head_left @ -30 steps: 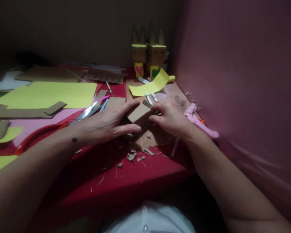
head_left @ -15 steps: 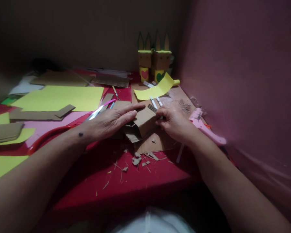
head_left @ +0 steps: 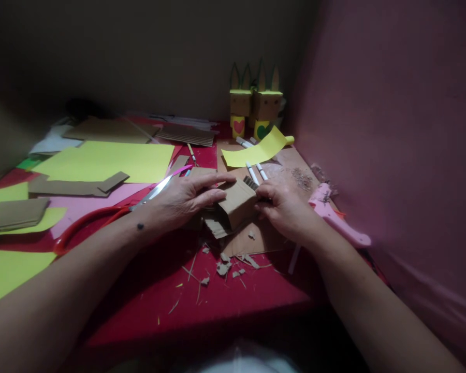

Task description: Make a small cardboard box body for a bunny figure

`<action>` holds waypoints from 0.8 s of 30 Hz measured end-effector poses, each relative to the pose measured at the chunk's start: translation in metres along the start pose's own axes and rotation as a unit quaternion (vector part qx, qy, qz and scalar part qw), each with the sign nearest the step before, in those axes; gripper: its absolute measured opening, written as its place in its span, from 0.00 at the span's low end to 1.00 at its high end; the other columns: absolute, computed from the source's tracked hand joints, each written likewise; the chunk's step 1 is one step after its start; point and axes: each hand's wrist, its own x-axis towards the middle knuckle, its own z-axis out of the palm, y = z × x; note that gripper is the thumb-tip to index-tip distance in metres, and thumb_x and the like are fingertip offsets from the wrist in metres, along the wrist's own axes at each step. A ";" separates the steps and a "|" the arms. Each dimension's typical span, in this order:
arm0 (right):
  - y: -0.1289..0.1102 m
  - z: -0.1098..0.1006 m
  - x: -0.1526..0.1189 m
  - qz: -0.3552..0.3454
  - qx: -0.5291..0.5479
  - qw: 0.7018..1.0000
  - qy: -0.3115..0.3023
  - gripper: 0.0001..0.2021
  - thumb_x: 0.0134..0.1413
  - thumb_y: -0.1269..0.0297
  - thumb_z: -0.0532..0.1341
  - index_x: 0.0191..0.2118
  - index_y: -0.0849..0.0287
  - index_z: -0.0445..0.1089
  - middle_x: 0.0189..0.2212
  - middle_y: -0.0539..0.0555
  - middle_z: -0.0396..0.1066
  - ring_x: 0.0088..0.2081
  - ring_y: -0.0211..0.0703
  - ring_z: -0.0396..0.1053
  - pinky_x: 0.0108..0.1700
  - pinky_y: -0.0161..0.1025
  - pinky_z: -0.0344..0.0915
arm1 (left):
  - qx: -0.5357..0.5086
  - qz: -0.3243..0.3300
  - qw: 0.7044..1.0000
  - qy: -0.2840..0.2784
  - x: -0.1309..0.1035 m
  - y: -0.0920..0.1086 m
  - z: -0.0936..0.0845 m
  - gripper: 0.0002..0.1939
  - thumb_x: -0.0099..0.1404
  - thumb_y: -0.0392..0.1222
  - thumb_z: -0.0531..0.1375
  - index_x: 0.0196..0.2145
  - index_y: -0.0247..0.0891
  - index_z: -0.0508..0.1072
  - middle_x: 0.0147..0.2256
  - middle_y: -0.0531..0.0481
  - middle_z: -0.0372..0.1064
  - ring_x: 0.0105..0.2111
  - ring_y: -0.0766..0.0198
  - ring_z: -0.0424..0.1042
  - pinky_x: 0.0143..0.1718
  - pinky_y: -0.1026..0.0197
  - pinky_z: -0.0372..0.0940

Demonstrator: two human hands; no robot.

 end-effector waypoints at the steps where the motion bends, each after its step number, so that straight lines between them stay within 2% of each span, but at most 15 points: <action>1: 0.000 0.000 0.000 0.001 0.003 1.000 0.000 0.13 0.52 0.80 0.61 0.24 0.56 0.61 0.28 0.51 0.66 0.34 0.44 0.64 0.38 0.42 0.61 | 0.000 0.000 1.000 0.001 0.000 0.000 0.000 0.22 0.68 0.56 0.57 0.56 0.49 0.75 0.44 0.50 0.78 0.39 0.58 0.75 0.40 0.59 0.68; 8: -0.003 0.000 -0.001 0.015 0.026 0.999 -0.025 0.14 0.51 0.81 0.60 0.24 0.56 0.59 0.30 0.51 0.65 0.34 0.43 0.65 0.39 0.43 0.62 | 0.010 0.006 1.000 -0.025 -0.004 -0.002 -0.001 0.20 0.71 0.56 0.56 0.57 0.55 0.74 0.51 0.53 0.77 0.45 0.56 0.75 0.46 0.58 0.68; 13: -0.001 0.000 -0.002 -0.008 0.055 0.998 -0.016 0.11 0.54 0.79 0.60 0.27 0.56 0.64 0.35 0.54 0.68 0.38 0.45 0.68 0.43 0.44 0.65 | 0.011 0.041 0.994 -0.100 -0.008 -0.003 -0.009 0.31 0.67 0.53 0.62 0.66 0.55 0.63 0.56 0.49 0.73 0.50 0.53 0.74 0.49 0.56 0.69; 15: -0.002 -0.001 -0.003 -0.008 0.070 0.997 -0.012 0.09 0.57 0.77 0.59 0.29 0.57 0.66 0.35 0.54 0.69 0.38 0.44 0.69 0.43 0.44 0.65 | 0.037 0.077 0.994 -0.069 -0.008 -0.001 -0.008 0.27 0.69 0.50 0.59 0.64 0.51 0.66 0.54 0.46 0.73 0.50 0.53 0.73 0.49 0.55 0.68; 18: -0.003 -0.002 -0.003 -0.011 0.079 0.997 0.006 0.08 0.62 0.74 0.56 0.33 0.58 0.69 0.34 0.54 0.72 0.38 0.45 0.70 0.43 0.44 0.66 | 0.058 0.094 0.992 0.059 -0.007 0.004 -0.005 0.17 0.72 0.49 0.53 0.50 0.43 0.77 0.50 0.44 0.74 0.49 0.53 0.72 0.51 0.53 0.67; 20: -0.002 -0.002 -0.003 -0.019 0.087 0.996 0.018 0.09 0.61 0.75 0.55 0.36 0.59 0.71 0.37 0.56 0.73 0.41 0.46 0.71 0.45 0.45 0.66 | 0.031 0.041 0.990 0.135 -0.006 0.006 -0.006 0.17 0.71 0.50 0.53 0.40 0.40 0.78 0.42 0.44 0.75 0.44 0.54 0.74 0.47 0.53 0.68; 21: -0.002 -0.001 -0.003 -0.023 0.090 0.995 0.022 0.09 0.60 0.75 0.55 0.37 0.59 0.71 0.38 0.56 0.74 0.42 0.46 0.71 0.46 0.45 0.66 | -0.001 -0.008 0.989 0.150 -0.005 0.007 -0.007 0.17 0.69 0.51 0.54 0.37 0.39 0.78 0.38 0.45 0.75 0.39 0.55 0.74 0.41 0.55 0.69; 24: 0.000 0.004 -0.003 -0.028 0.103 0.994 0.029 0.11 0.54 0.78 0.60 0.41 0.57 0.73 0.38 0.54 0.74 0.41 0.45 0.72 0.46 0.44 0.67 | -0.146 -0.158 0.969 0.122 -0.005 0.003 -0.013 0.15 0.62 0.53 0.60 0.34 0.38 0.74 0.29 0.48 0.74 0.27 0.59 0.72 0.27 0.59 0.66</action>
